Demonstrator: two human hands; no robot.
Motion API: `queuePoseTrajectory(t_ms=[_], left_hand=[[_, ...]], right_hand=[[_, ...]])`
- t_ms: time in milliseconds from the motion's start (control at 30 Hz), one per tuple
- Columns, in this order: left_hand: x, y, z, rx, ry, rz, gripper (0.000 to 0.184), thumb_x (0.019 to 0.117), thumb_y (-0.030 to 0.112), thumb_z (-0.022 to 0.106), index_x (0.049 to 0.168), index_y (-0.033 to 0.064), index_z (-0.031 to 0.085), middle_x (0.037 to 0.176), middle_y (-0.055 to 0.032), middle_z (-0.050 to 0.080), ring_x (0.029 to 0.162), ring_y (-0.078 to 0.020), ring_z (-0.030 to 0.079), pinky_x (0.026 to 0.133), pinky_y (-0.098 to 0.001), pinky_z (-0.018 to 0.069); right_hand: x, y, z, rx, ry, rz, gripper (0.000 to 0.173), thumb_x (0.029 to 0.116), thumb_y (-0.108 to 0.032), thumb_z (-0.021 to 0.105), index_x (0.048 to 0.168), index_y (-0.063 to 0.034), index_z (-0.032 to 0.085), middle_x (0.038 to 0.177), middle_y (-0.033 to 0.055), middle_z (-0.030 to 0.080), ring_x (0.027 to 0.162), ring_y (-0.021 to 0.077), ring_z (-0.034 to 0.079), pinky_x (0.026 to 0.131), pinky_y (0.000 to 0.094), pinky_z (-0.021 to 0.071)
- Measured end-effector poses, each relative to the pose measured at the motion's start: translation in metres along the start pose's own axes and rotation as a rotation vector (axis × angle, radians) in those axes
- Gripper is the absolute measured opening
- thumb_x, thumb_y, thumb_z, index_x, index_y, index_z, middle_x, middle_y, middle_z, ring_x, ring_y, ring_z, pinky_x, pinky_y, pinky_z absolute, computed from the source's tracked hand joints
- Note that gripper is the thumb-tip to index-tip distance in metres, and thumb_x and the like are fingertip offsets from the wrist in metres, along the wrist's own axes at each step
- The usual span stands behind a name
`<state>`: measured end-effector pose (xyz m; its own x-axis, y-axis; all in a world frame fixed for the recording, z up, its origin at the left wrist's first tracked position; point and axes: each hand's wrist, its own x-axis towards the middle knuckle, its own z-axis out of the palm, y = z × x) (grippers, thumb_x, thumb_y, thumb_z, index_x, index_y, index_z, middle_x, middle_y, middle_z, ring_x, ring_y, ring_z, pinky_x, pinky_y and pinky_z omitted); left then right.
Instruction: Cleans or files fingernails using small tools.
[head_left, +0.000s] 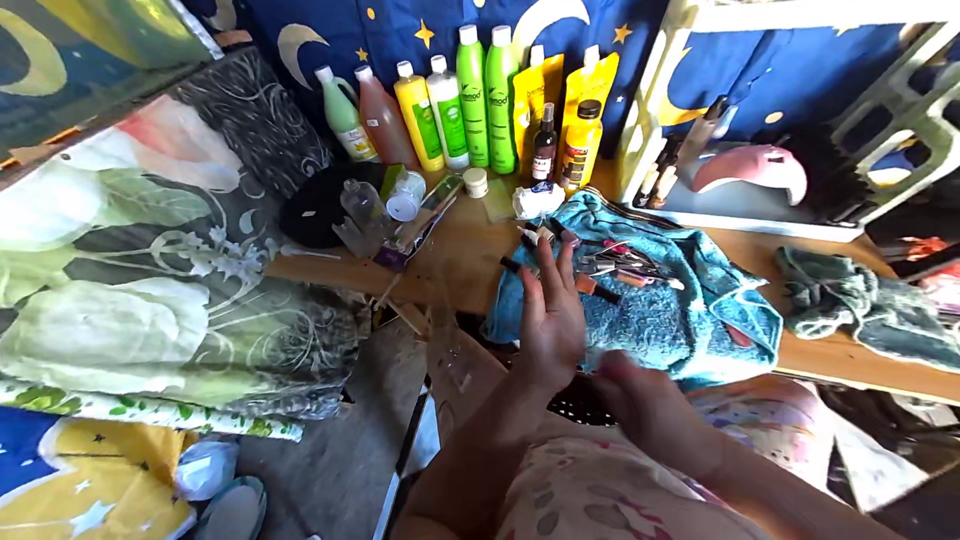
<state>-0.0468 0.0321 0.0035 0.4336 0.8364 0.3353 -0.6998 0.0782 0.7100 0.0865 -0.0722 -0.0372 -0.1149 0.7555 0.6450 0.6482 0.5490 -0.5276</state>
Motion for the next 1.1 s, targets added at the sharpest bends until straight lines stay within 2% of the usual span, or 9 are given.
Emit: queuePoseTrajectory(t_ms=[100,200,300,467,600,767,900,1033,1100], left_hand=[[0.002,0.004,-0.005,0.056,0.024,0.001,0.087,0.0957,0.078,0.023,0.166,0.0308,0.004,0.173,0.0041,0.005,0.159,-0.0184,0.001,0.127,-0.0497,0.0071],[0.000,0.000,-0.010,0.078,0.096,-0.012,0.090,0.0946,0.080,0.021,0.166,0.0282,0.003,0.173,0.0032,0.004,0.158,-0.0168,0.004,0.126,-0.0460,0.0133],[-0.002,-0.004,-0.004,0.138,-0.030,-0.004,0.083,0.0978,0.076,0.018,0.166,0.0312,0.001,0.173,0.0038,0.000,0.159,-0.0186,-0.001,0.127,-0.0479,0.0088],[-0.001,-0.006,-0.010,0.151,0.029,0.002,0.083,0.1000,0.072,0.014,0.166,0.0249,-0.004,0.173,0.0011,-0.003,0.158,-0.0153,0.002,0.125,-0.0381,0.0154],[-0.003,-0.005,0.002,0.158,-0.073,0.023,0.082,0.0987,0.074,0.019,0.166,0.0311,0.000,0.173,0.0035,-0.002,0.159,-0.0164,-0.001,0.127,-0.0435,0.0100],[-0.003,-0.008,-0.002,0.069,0.020,-0.051,0.079,0.1030,0.067,0.012,0.165,0.0218,-0.005,0.173,-0.0006,-0.006,0.158,-0.0135,0.000,0.125,-0.0367,0.0135],[-0.005,-0.011,0.008,0.098,-0.049,-0.071,0.080,0.1015,0.070,0.018,0.166,0.0274,-0.004,0.173,-0.0004,-0.007,0.158,-0.0157,-0.004,0.127,-0.0421,0.0083],[-0.003,-0.015,0.000,0.064,0.054,-0.101,0.076,0.1049,0.063,0.012,0.166,0.0208,-0.005,0.173,-0.0017,-0.006,0.158,-0.0137,-0.002,0.126,-0.0380,0.0097],[-0.003,-0.014,0.007,0.050,-0.004,-0.102,0.079,0.1028,0.067,0.017,0.166,0.0251,-0.004,0.173,-0.0007,-0.005,0.158,-0.0146,-0.004,0.127,-0.0393,0.0068]], right_hand=[[0.005,-0.003,-0.007,0.009,-0.076,0.031,0.039,0.1102,-0.040,0.040,0.111,-0.0070,0.060,0.064,0.0012,0.058,0.052,0.0099,0.058,0.047,0.0304,0.0517],[0.006,-0.002,-0.010,0.300,0.134,0.025,0.033,0.1112,-0.046,0.034,0.116,-0.0212,0.055,0.072,-0.0067,0.054,0.057,0.0013,0.052,0.051,0.0198,0.0477],[-0.004,0.013,0.009,-0.003,-0.042,0.048,0.039,0.1092,-0.039,0.041,0.108,-0.0065,0.062,0.061,0.0028,0.059,0.048,0.0143,0.059,0.043,0.0360,0.0500],[0.006,-0.005,-0.011,0.290,0.196,0.001,0.030,0.1112,-0.044,0.036,0.115,-0.0230,0.057,0.076,-0.0083,0.057,0.061,-0.0002,0.054,0.055,0.0178,0.0483],[-0.015,0.011,0.011,-0.036,-0.043,0.026,0.036,0.1084,-0.037,0.045,0.111,-0.0075,0.064,0.066,0.0034,0.063,0.053,0.0128,0.062,0.046,0.0348,0.0528],[-0.005,-0.002,-0.015,0.243,0.212,0.037,0.033,0.1102,-0.048,0.036,0.116,-0.0246,0.059,0.076,-0.0097,0.058,0.061,-0.0009,0.055,0.055,0.0172,0.0481],[-0.014,0.006,-0.008,-0.054,-0.051,0.058,0.041,0.1092,-0.041,0.040,0.104,-0.0065,0.063,0.063,0.0021,0.059,0.051,0.0104,0.059,0.046,0.0309,0.0506],[-0.005,-0.004,-0.024,0.283,0.238,-0.016,0.033,0.1103,-0.048,0.035,0.114,-0.0253,0.059,0.074,-0.0096,0.057,0.060,-0.0004,0.054,0.055,0.0181,0.0478],[-0.018,0.013,-0.009,0.117,0.085,-0.002,0.032,0.1107,-0.042,0.039,0.111,-0.0167,0.059,0.075,-0.0037,0.059,0.062,0.0046,0.059,0.056,0.0233,0.0523]])
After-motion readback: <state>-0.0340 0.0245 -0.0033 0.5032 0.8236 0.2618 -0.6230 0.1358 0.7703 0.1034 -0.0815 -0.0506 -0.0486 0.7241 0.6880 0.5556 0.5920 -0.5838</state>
